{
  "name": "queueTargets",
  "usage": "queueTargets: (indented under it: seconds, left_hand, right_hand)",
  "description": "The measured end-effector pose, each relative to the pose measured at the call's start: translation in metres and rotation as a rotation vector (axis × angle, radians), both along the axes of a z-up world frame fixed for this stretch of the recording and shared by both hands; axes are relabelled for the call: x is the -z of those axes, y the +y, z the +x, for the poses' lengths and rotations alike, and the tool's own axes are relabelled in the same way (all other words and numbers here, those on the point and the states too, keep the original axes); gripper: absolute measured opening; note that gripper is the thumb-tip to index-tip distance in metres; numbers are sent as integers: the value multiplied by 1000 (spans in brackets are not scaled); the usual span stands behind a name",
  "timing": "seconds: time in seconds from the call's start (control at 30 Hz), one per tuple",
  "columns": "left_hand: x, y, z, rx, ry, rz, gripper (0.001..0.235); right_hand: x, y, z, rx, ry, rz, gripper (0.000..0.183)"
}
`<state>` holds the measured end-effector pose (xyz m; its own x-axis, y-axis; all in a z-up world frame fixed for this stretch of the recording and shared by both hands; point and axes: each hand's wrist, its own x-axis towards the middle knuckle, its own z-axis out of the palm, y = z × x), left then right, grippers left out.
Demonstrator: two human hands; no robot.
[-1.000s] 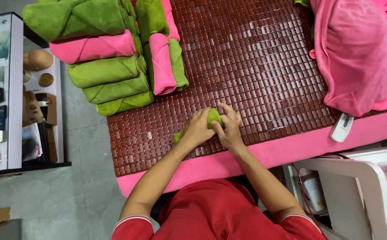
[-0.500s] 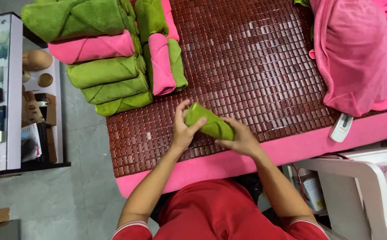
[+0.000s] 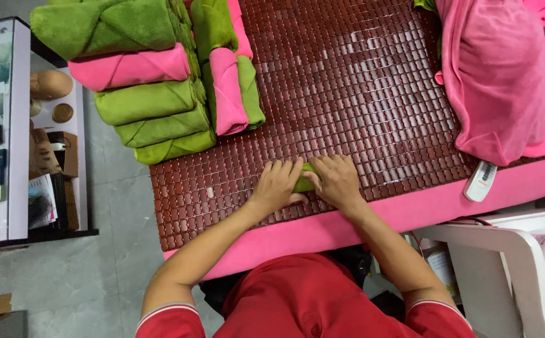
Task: Folding and rolling green and pink towels into decorative shapes on a massage bed.
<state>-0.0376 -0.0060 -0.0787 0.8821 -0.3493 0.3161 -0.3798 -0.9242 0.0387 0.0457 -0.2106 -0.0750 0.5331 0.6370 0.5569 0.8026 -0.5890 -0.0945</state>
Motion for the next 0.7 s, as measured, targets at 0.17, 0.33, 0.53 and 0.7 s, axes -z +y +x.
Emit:
queueTargets:
  seconds: [0.17, 0.33, 0.53, 0.7]
  left_hand:
    - [22, 19, 12, 168, -149, -166, 104]
    - [-31, 29, 5, 133, 32, -153, 119]
    - [-40, 47, 10, 136, 414, -149, 129]
    - [-28, 62, 25, 214, 522, -298, 128]
  right_hand:
    - [11, 1, 15, -139, -27, 68, 56]
    - [-49, -11, 16, -267, 100, -60, 86]
    - [-43, -38, 27, -337, 128, -93, 109]
    - [-51, -38, 40, -344, 259, -138, 94]
